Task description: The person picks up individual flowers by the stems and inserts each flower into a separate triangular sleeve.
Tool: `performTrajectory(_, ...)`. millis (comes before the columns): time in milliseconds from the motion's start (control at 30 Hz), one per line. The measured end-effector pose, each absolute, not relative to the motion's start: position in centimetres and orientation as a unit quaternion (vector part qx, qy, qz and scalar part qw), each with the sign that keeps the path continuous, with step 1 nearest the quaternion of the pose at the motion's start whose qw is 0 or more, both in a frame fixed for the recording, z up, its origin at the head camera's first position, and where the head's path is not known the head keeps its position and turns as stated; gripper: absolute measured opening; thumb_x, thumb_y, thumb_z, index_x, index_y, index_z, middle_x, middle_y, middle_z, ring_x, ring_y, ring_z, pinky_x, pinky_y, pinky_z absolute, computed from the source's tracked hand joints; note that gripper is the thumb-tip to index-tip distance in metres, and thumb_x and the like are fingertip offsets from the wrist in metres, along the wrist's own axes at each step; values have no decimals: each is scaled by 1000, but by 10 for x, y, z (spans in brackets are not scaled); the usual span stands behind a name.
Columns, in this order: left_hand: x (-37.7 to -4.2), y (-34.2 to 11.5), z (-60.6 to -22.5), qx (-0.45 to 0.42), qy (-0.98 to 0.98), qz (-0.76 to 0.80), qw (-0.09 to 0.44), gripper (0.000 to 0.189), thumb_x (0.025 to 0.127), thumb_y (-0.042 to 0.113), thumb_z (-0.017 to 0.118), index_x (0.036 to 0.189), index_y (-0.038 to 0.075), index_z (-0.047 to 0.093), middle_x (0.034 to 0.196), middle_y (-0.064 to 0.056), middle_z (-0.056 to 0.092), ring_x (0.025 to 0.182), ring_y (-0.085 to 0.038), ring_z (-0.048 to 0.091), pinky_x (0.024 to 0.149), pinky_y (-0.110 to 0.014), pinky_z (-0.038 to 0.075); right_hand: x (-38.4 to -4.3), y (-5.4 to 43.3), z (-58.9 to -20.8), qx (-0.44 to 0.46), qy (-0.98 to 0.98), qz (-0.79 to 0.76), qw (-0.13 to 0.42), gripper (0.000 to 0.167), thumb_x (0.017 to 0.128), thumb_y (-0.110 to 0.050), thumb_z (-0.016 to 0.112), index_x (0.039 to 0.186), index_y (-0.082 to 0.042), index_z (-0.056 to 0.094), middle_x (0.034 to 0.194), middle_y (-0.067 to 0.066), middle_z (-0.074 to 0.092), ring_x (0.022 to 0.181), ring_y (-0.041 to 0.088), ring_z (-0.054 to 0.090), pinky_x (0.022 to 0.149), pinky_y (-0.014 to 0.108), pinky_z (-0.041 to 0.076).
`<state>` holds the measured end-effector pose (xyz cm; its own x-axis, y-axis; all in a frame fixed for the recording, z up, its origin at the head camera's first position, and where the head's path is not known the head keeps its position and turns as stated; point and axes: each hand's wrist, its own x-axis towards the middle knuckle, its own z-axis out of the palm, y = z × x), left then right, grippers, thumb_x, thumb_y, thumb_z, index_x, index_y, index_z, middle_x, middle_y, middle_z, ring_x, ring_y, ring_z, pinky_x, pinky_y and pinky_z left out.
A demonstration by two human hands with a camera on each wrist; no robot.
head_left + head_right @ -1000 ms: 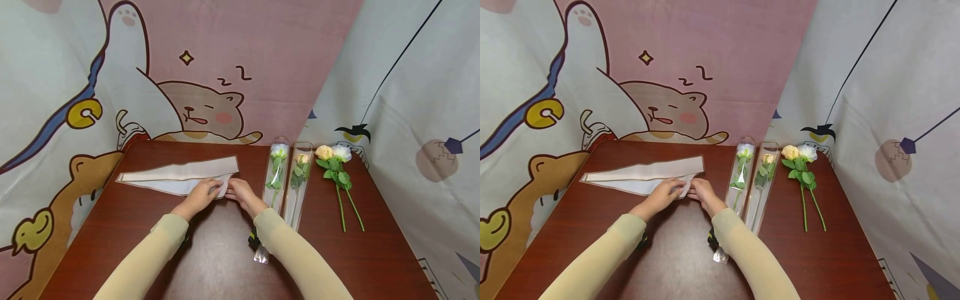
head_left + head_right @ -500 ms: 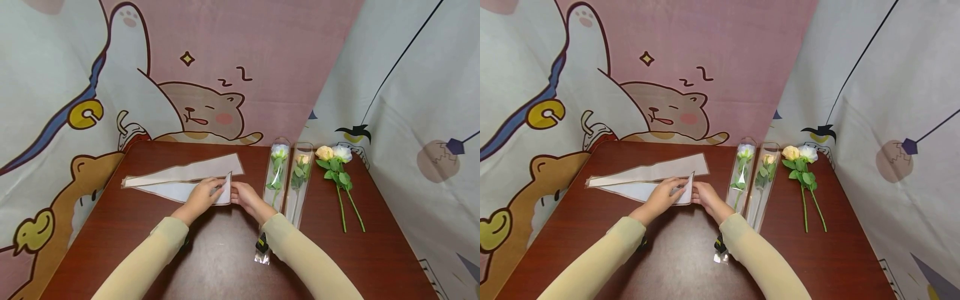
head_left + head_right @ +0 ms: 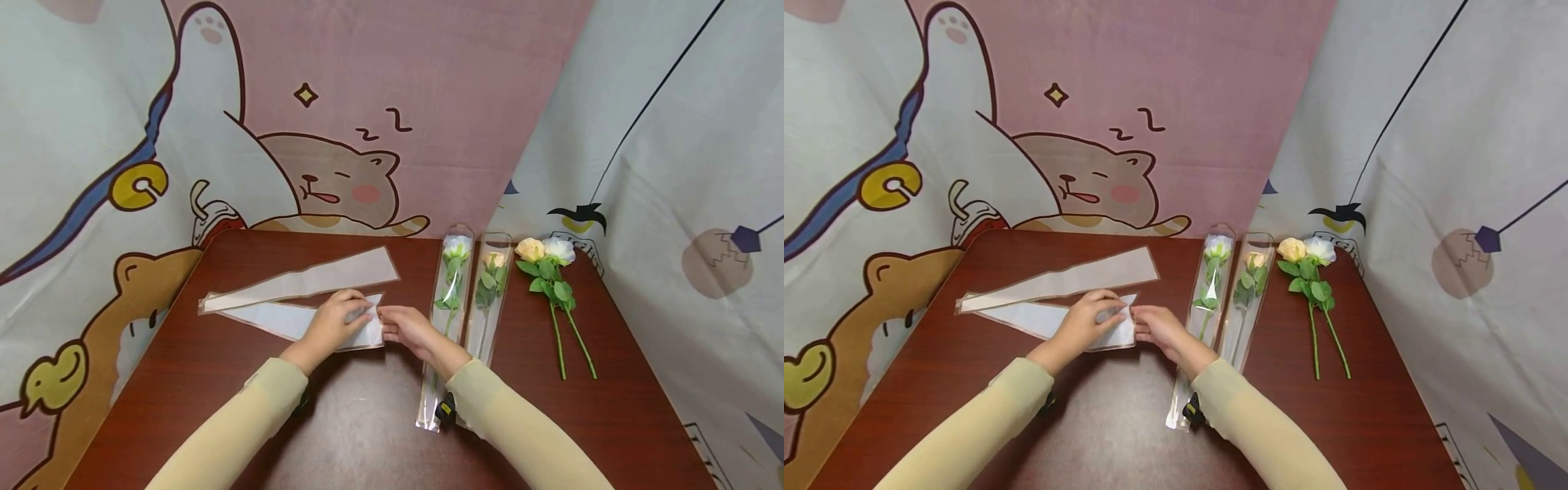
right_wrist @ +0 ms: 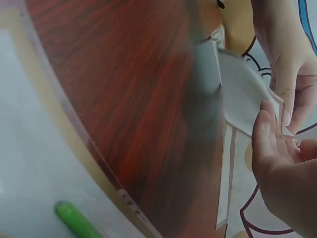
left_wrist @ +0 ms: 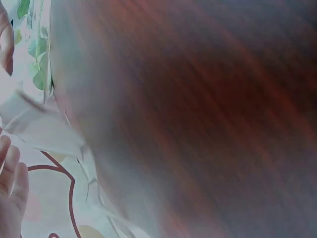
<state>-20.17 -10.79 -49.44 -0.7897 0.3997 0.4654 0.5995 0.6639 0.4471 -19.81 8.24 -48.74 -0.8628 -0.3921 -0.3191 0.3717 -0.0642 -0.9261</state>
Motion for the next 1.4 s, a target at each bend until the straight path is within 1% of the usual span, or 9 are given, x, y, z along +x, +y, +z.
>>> performTrajectory(367,-200,-105,-493,-279,-888,-318,181,21,82,25,74,100,15,73,99,2,70,97,-15,64,87,-33,52,-193,83,-490,9,671,-714,199,34,93,-8,56,119,13,56,81,1,68,68,7,64,73,29,58)
performTrajectory(533,-200,-103,-495,-290,-886,-312,185,12,84,23,72,94,16,74,97,4,70,97,-14,63,87,-32,52,-192,82,-491,-8,680,-708,190,31,93,-6,55,117,14,57,81,3,67,68,7,64,72,29,58)
performTrajectory(667,-201,-102,-496,-302,-885,-300,190,10,86,22,70,93,16,75,96,4,68,96,-13,61,87,-30,51,-191,83,-492,-28,706,-687,167,30,93,-8,56,114,14,59,90,15,69,69,10,65,74,35,58)
performTrajectory(800,-200,-101,-496,-314,-879,-297,200,10,86,19,70,93,15,75,95,3,68,94,-14,61,84,-29,52,-190,84,-489,-51,752,-645,130,28,91,-11,62,109,10,64,101,23,68,73,21,67,76,44,58)
performTrajectory(867,-199,-101,-495,-318,-878,-297,201,9,86,18,69,93,14,75,95,3,68,94,-14,61,84,-30,52,-188,84,-485,-57,766,-630,116,26,90,-10,63,106,10,66,99,27,67,76,32,67,76,49,56)
performTrajectory(967,-198,-100,-495,-318,-880,-295,195,10,87,18,69,94,14,75,96,3,67,95,-14,60,83,-30,52,-183,84,-473,-61,769,-627,109,24,90,-6,63,102,14,66,90,31,66,77,42,65,76,54,55)
performTrajectory(1033,-198,-100,-496,-317,-882,-294,189,10,88,18,68,94,14,75,96,3,66,94,-13,60,83,-29,52,-180,85,-466,-60,770,-626,108,22,89,-4,62,99,15,65,85,31,66,72,38,65,75,54,55)
performTrajectory(1200,-198,-98,-499,-319,-881,-290,193,10,87,18,69,95,15,75,95,3,66,93,-13,60,83,-29,51,-180,86,-468,-54,763,-636,104,20,88,-1,63,97,17,65,85,27,68,61,17,64,71,48,58)
performTrajectory(1400,-198,-96,-499,-328,-873,-295,209,8,85,16,71,92,14,75,93,3,66,92,-13,61,82,-29,52,-188,89,-489,-43,745,-658,99,22,86,-2,66,98,16,66,87,24,69,59,8,62,64,32,59)
